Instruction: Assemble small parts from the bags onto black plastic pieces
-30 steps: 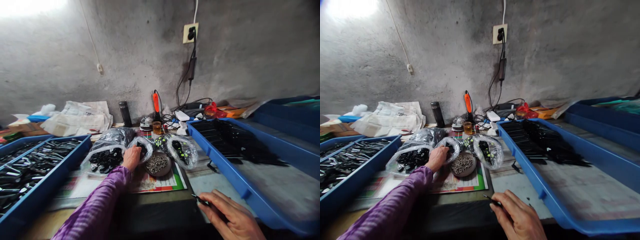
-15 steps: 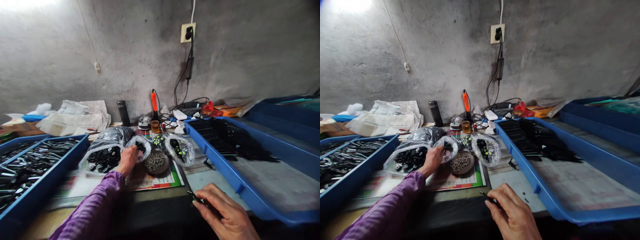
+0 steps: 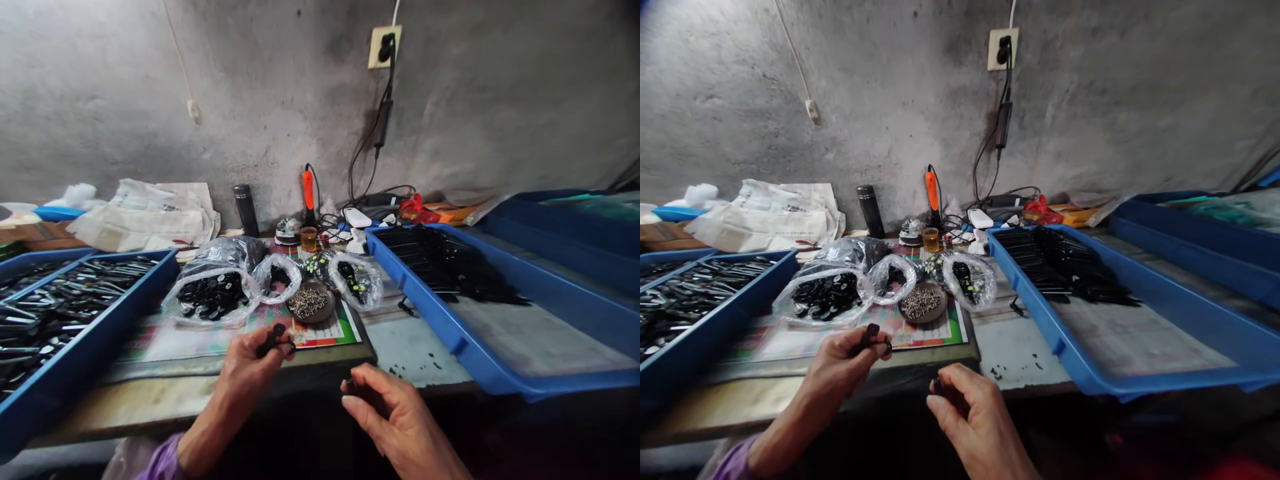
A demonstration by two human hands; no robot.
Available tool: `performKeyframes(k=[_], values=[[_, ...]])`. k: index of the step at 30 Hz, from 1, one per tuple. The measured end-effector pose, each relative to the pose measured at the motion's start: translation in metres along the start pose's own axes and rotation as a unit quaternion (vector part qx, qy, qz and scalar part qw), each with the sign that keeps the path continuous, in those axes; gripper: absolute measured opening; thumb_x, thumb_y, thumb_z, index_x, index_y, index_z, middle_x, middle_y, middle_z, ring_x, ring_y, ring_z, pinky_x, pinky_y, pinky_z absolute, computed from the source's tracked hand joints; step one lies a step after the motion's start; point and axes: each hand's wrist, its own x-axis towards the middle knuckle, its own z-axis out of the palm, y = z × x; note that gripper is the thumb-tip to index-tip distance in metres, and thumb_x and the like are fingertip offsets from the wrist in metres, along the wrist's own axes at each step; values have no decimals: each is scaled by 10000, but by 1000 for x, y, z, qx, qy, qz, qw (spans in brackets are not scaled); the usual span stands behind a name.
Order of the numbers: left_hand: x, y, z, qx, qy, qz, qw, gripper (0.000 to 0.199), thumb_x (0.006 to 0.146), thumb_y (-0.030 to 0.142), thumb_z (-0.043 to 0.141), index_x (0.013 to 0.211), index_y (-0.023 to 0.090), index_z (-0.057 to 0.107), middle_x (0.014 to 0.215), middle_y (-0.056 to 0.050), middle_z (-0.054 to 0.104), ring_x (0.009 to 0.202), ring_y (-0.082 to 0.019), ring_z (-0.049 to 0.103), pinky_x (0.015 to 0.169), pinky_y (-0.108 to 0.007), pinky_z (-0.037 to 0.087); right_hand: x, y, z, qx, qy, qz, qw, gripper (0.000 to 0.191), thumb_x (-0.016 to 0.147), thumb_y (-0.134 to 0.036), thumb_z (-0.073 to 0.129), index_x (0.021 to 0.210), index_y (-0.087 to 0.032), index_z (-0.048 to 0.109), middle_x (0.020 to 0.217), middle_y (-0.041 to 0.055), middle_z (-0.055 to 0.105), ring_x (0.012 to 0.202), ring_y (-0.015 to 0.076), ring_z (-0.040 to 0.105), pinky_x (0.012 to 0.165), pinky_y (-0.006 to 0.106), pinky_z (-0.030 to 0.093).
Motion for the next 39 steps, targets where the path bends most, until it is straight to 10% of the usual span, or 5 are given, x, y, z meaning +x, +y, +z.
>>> performKeyframes(k=[11, 39], values=[[-75, 0, 5, -197, -13, -107, 975, 251, 643, 370, 825, 722, 148, 736, 586, 15, 609, 415, -46, 368, 379, -167, 257, -18, -18, 37, 91, -104, 63, 988, 153, 858, -304, 561, 815, -165, 606, 780, -3, 597, 728, 142, 526, 663, 218, 411], [-97, -15, 1, -193, -14, -143, 971, 207, 690, 312, 782, 819, 152, 753, 533, 59, 522, 382, -28, 287, 354, -169, 180, -32, -19, 56, 174, -189, 123, 959, 244, 915, -376, 580, 796, -163, 556, 647, -52, 419, 496, 65, 374, 434, 178, 286]])
